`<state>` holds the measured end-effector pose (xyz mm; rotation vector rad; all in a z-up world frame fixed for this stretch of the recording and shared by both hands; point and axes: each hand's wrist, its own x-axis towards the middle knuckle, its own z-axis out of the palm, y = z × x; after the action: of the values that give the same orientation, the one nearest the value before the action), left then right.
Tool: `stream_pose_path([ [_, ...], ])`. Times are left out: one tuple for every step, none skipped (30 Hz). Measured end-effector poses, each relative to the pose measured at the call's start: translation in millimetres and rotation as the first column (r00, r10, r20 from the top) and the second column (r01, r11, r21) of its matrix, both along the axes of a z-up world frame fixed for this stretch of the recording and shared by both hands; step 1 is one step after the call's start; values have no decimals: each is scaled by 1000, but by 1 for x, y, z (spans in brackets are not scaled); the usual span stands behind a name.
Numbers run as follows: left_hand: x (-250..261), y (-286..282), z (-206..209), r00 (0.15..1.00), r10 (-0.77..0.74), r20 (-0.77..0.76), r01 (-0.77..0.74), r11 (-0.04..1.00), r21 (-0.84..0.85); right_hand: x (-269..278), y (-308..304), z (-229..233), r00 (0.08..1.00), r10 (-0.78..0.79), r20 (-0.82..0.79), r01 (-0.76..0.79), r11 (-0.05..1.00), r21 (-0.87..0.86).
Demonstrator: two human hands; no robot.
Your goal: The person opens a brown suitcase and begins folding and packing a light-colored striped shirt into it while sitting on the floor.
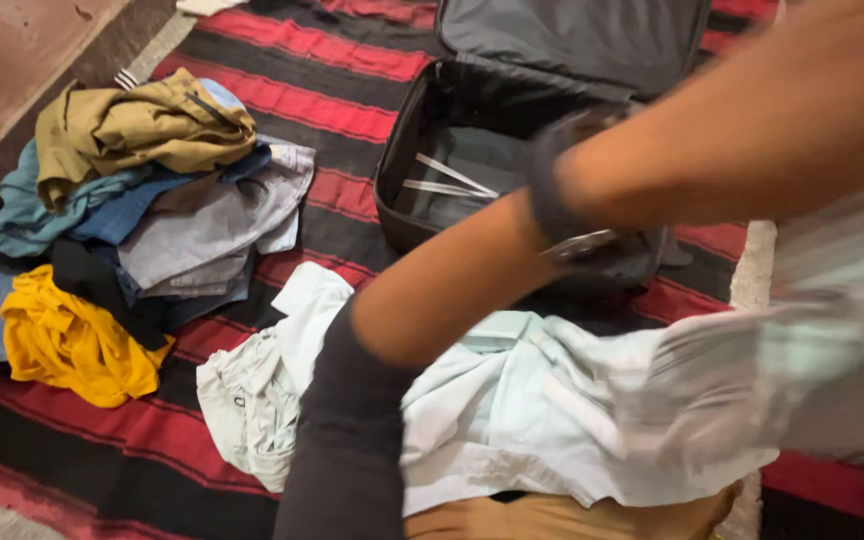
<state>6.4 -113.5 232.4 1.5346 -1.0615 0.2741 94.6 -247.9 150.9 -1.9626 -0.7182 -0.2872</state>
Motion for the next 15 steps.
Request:
stream_pose_path([
  [-11,20,-12,996,-25,-89,16,994,-108,1,10,4,999,4,33,-3,1000,-31],
  [-22,44,-28,982,-49,-184,10,978,-207,4,20,9,997,12,71,-8,998,-59],
  [-35,68,-46,955,-66,-289,-22,956,-292,4,31,11,993,18,117,-8,996,-88],
  [-48,96,-67,916,-76,-395,-79,929,-362,4,41,12,987,24,162,-5,993,-114],
  [-60,126,-91,872,-64,-485,-162,898,-409,3,51,10,976,32,216,-2,991,-135],
  [-72,158,-117,780,-28,-625,-283,876,-392,0,59,6,960,48,275,-5,988,-155],
  [-78,190,-144,723,137,-677,-436,850,-294,0,68,2,939,71,336,-11,984,-178],
  [-89,222,-173,649,297,-701,-555,814,-169,-1,78,-8,913,93,397,-13,980,-200],
  [-98,253,-206,505,657,-560,-703,689,174,-8,90,-29,922,147,359,-36,954,-298],
  [-106,284,-238,407,778,-479,-737,589,330,-16,102,-56,926,193,326,-57,922,-383],
  [-114,310,-272,305,830,-467,-752,511,417,-33,116,-94,955,217,202,-85,853,-515],
  [-118,330,-306,200,873,-445,-753,428,501,-48,129,-130,986,165,34,-99,729,-678],
  [-129,351,-334,116,935,-335,-719,311,621,-61,132,-165,973,222,-69,-200,650,-733],
  [-138,366,-360,39,977,-211,-669,183,720,-75,132,-199,953,168,-253,-304,528,-793],
  [-142,372,-384,38,978,-206,-669,178,722,-84,123,-228,939,161,-303,-343,478,-809],
])
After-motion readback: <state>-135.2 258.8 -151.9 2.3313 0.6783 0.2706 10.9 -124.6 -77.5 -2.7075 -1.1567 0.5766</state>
